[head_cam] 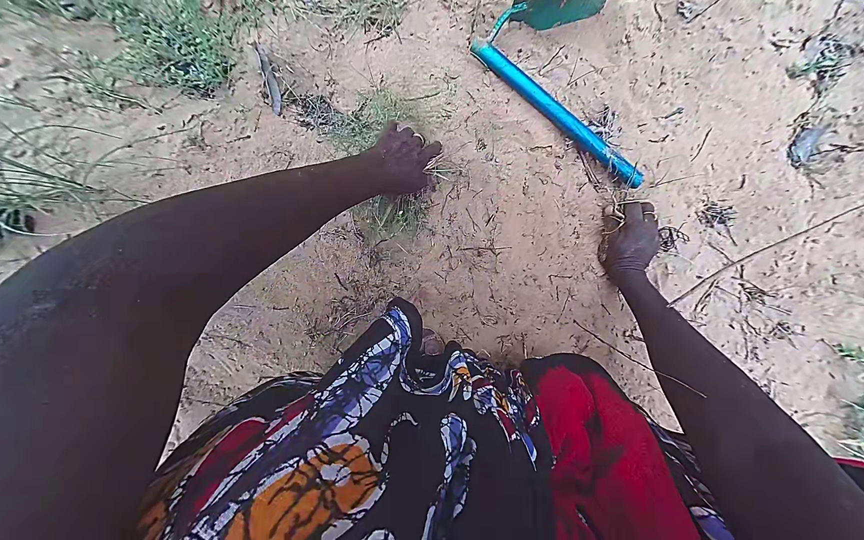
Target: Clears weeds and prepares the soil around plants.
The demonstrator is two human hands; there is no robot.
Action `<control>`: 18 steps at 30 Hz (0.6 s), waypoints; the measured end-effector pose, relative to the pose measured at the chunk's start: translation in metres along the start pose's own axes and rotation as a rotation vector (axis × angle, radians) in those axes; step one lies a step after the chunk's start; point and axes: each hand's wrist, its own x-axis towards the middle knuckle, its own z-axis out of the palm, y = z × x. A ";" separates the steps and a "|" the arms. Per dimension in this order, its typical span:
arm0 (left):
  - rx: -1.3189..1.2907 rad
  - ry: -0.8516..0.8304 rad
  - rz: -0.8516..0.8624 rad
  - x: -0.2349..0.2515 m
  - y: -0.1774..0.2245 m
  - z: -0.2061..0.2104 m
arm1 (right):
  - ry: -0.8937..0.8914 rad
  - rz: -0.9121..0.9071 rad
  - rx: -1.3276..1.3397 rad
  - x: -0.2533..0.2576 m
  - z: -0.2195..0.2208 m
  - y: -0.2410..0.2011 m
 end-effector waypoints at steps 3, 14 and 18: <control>-0.056 -0.096 -0.125 -0.016 0.002 0.005 | 0.000 0.010 0.014 0.000 -0.001 -0.001; -0.116 -0.130 -0.276 -0.033 0.020 0.014 | -0.177 -0.306 0.381 -0.043 -0.026 -0.124; -0.401 -0.207 -0.279 -0.031 0.009 -0.006 | -0.627 0.069 1.132 -0.066 0.004 -0.181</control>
